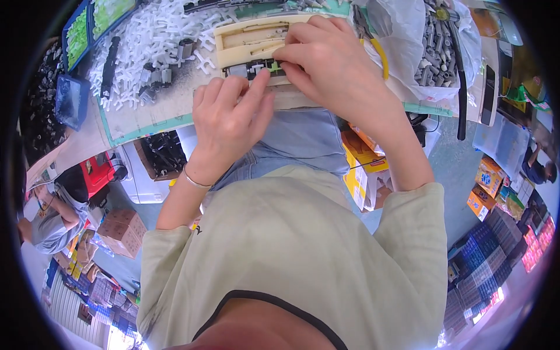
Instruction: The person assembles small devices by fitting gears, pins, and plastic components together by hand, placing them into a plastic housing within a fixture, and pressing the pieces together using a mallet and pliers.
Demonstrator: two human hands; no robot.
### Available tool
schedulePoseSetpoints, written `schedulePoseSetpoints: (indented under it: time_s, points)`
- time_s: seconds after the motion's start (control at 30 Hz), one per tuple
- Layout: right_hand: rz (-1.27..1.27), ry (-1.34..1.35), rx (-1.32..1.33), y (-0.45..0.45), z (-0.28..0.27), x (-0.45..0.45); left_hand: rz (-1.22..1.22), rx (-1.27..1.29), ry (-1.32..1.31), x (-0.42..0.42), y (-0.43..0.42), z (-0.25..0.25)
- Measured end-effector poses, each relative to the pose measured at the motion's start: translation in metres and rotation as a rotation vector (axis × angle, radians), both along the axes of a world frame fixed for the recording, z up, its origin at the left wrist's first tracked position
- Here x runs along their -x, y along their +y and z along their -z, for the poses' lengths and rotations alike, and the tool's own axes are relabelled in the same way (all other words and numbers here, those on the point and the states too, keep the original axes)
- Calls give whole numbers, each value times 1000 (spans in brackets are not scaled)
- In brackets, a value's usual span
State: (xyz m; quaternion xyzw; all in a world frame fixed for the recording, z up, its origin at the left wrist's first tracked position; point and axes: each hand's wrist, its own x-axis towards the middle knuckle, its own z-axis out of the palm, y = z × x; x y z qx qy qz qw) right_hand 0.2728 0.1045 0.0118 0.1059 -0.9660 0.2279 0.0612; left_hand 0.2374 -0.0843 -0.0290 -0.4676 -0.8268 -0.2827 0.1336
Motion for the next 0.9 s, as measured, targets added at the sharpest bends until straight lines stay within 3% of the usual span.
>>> schedulePoseSetpoints:
  time_s: [0.37, 0.77, 0.9]
  points:
    - [-22, 5, -13, 0, 0, 1, 40, -60, 44, -3, 1, 6]
    - [-53, -80, -16, -5, -6, 6, 4, 130, 73, -19, 7, 14]
    - [77, 8, 218, 6, 3, -1, 14, 10, -52, -9, -10, 4]
